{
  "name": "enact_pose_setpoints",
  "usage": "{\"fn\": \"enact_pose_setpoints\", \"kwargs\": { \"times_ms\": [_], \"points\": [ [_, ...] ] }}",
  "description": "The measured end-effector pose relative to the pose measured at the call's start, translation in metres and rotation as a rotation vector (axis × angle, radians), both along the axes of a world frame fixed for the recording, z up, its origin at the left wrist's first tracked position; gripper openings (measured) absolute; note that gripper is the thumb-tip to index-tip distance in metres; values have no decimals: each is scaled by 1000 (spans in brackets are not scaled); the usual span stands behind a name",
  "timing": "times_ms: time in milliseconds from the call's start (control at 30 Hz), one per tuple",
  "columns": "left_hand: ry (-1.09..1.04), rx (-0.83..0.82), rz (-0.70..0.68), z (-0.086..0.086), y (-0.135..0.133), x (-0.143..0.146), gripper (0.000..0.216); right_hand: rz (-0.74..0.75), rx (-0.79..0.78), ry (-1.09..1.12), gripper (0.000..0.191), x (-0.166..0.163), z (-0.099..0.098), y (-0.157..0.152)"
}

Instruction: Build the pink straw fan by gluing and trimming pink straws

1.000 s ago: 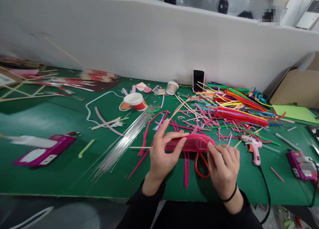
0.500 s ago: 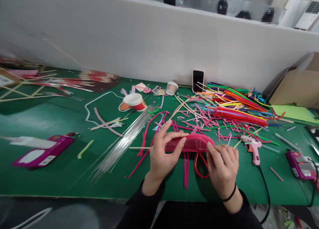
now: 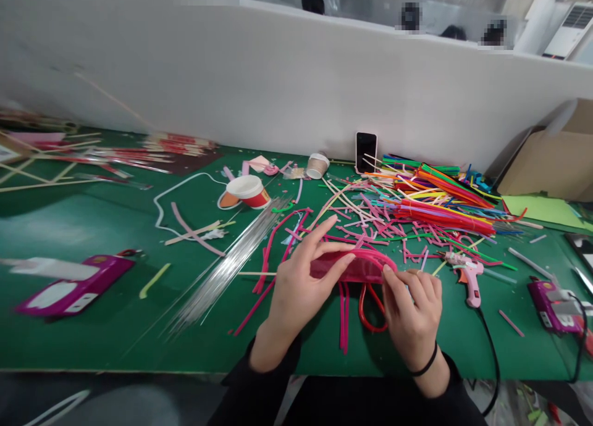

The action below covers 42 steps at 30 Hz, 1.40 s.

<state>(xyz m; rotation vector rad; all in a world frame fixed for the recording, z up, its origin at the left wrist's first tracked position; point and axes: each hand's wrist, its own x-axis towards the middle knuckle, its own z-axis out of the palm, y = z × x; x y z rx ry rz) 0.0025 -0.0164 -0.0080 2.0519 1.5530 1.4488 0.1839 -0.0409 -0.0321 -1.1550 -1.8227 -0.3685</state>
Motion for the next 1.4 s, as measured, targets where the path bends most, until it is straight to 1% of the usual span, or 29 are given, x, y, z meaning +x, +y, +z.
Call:
{"fn": "enact_pose_setpoints", "kwargs": {
  "times_ms": [100, 200, 533, 833, 1167, 1400],
  "points": [
    [5, -17, -85, 7, 4, -1, 61, 0, -1, -3, 19, 0, 0, -1],
    [-13, -14, -105, 10, 7, 0, 64, 7, -11, -10, 20, 0, 0, -1],
    [-153, -56, -233, 4, 6, 3, 63, 4, -27, -1, 20, 2, 0, -4],
    [-199, -62, -209, 5, 8, 7, 60, 7, -27, 14, 21, 0, 0, -4],
    [-192, -65, -198, 4, 7, 7, 60, 2, -22, 6, 20, 0, -2, -4],
    [-197, -67, -203, 2, 8, 7, 65, -2, -38, 12, 20, 1, -1, -6]
  ]
}}
